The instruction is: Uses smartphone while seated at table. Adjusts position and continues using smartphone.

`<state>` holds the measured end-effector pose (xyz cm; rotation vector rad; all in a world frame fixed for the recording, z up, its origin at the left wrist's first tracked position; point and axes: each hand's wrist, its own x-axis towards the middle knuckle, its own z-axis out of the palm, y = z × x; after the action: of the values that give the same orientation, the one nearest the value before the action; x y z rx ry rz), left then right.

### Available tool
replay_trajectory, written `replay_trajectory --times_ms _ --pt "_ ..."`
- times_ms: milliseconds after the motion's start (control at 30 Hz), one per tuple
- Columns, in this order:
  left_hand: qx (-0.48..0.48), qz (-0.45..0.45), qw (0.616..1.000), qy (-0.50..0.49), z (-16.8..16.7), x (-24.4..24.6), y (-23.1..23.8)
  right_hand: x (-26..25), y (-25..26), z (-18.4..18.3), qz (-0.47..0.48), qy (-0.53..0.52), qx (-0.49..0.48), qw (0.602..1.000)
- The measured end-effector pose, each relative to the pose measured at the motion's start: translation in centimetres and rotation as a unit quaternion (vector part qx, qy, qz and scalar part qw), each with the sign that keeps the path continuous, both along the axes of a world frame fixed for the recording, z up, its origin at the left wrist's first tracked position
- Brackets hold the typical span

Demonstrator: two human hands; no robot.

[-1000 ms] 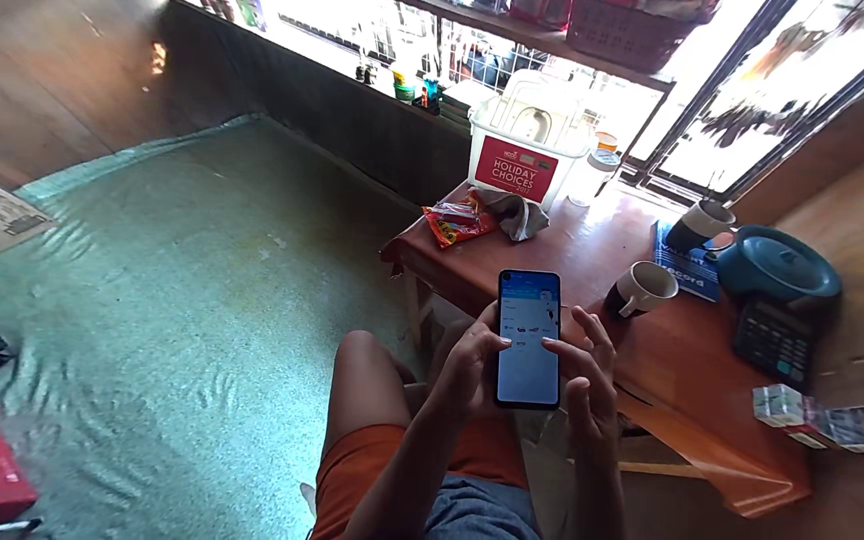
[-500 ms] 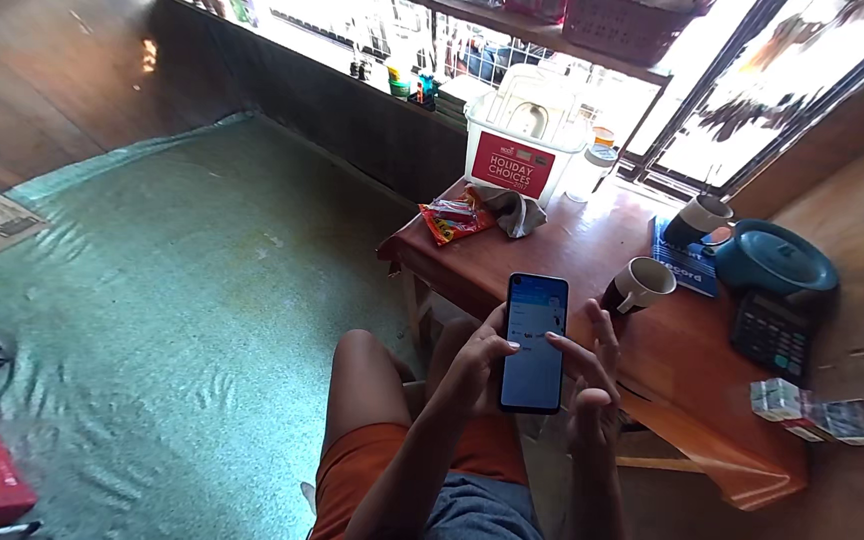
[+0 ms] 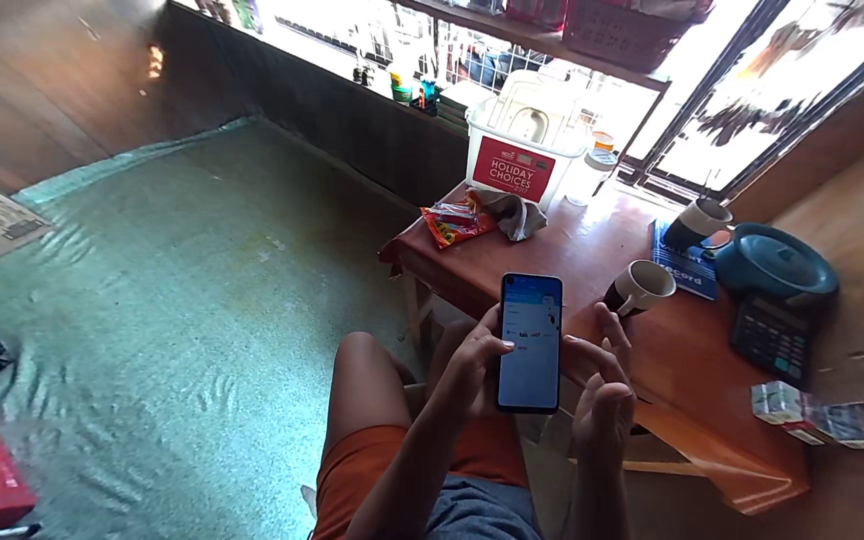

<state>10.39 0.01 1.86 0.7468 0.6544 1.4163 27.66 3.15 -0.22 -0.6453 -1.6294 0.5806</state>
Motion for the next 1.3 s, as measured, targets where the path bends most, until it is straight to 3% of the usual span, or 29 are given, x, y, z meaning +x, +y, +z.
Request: replay_trajectory --times_ms 1300 --pt "-0.016 -0.002 1.0 -0.002 0.45 0.49 0.09 0.05 0.01 -0.07 -0.013 -0.032 -0.029 0.999"
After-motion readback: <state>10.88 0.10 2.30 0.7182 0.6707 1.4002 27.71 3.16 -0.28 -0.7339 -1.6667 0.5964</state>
